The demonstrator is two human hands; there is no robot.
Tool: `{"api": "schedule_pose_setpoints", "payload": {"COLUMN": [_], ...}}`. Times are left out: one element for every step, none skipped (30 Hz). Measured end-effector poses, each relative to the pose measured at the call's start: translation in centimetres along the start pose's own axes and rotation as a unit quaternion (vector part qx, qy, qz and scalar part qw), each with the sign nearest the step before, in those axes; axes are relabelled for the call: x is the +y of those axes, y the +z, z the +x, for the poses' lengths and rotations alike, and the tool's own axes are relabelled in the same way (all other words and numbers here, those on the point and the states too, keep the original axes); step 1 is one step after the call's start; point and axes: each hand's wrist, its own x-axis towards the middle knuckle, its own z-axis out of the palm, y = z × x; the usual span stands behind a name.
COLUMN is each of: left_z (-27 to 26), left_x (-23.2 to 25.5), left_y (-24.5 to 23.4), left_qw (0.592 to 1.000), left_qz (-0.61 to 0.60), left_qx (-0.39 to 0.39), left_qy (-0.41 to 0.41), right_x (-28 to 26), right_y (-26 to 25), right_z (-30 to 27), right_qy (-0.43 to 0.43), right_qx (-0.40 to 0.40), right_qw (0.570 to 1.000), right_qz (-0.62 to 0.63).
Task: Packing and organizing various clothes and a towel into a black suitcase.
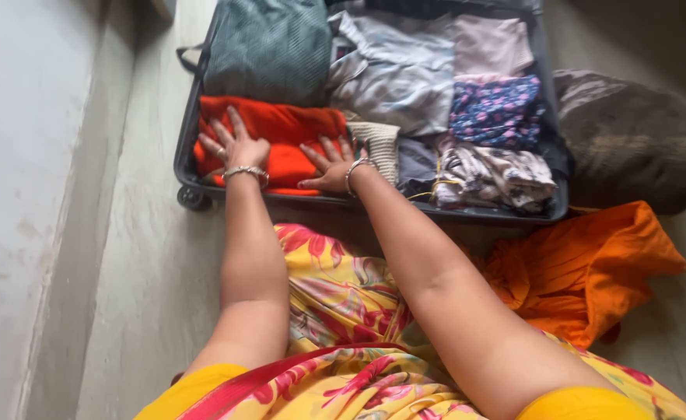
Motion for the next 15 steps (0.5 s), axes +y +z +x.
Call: {"api": "schedule_pose_setpoints", "payload": {"left_z": [-0.8,-1.5,-2.9,-4.3,-5.9,-6.6,-7.2,-7.9,-8.9,-10.0,-11.1,-12.6,-14.3,-15.9,-18.1], "left_x": [0.7,1.2,2.6,3.9,4.9,5.7,6.6,7.6,8.9,10.2,11.8,13.0,14.2,15.3,16.4], "left_y": [-0.7,-1.3,-2.8,-4.3,-5.7,-6.1,-6.5,-6.9,-7.0,-7.0,-6.9,-6.1,-5.2,-4.4,-3.7], "left_qw": [1.0,0.998,0.998,0.997,0.995,0.994,0.994,0.993,0.993,0.995,0.995,0.994,0.989,0.977,0.974], "left_qz": [0.002,0.003,0.001,-0.003,-0.003,-0.003,0.033,0.069,0.073,0.087,0.1,0.102,0.109,0.114,0.117], "left_qx": [-0.018,-0.037,-0.044,-0.049,-0.056,-0.065,-0.044,-0.023,-0.032,-0.024,-0.017,-0.026,-0.05,-0.074,-0.084], "left_qy": [-0.025,-0.05,-0.044,-0.065,-0.087,-0.083,-0.09,-0.097,-0.087,-0.049,-0.007,0.006,0.086,0.165,0.174], "right_x": [0.4,0.9,3.6,6.5,9.4,8.7,7.9,7.1,6.2,5.3,4.5,4.9,5.2,5.5,7.2], "right_y": [0.2,0.4,3.1,5.9,9.1,8.1,7.1,6.0,5.3,4.5,3.8,3.8,4.0,4.2,5.0], "right_z": [-0.3,-0.4,2.2,4.7,7.0,3.2,-0.6,-4.4,-7.2,-10.1,-13.0,-14.5,-16.0,-17.5,-18.8], "right_qy": [-0.014,-0.027,-0.018,-0.144,-0.267,-0.258,-0.185,-0.11,-0.098,-0.027,0.049,0.064,0.055,0.047,0.059], "right_qx": [-0.019,-0.038,-0.038,0.016,0.068,0.066,0.078,0.091,0.093,0.121,0.146,0.148,0.155,0.161,0.16], "right_qw": [1.0,0.998,0.998,0.989,0.959,0.962,0.979,0.983,0.983,0.986,0.984,0.982,0.985,0.986,0.985], "right_qz": [0.019,0.038,0.039,-0.014,-0.065,-0.062,0.028,0.117,0.124,0.108,0.092,0.099,0.058,0.017,0.024]}}
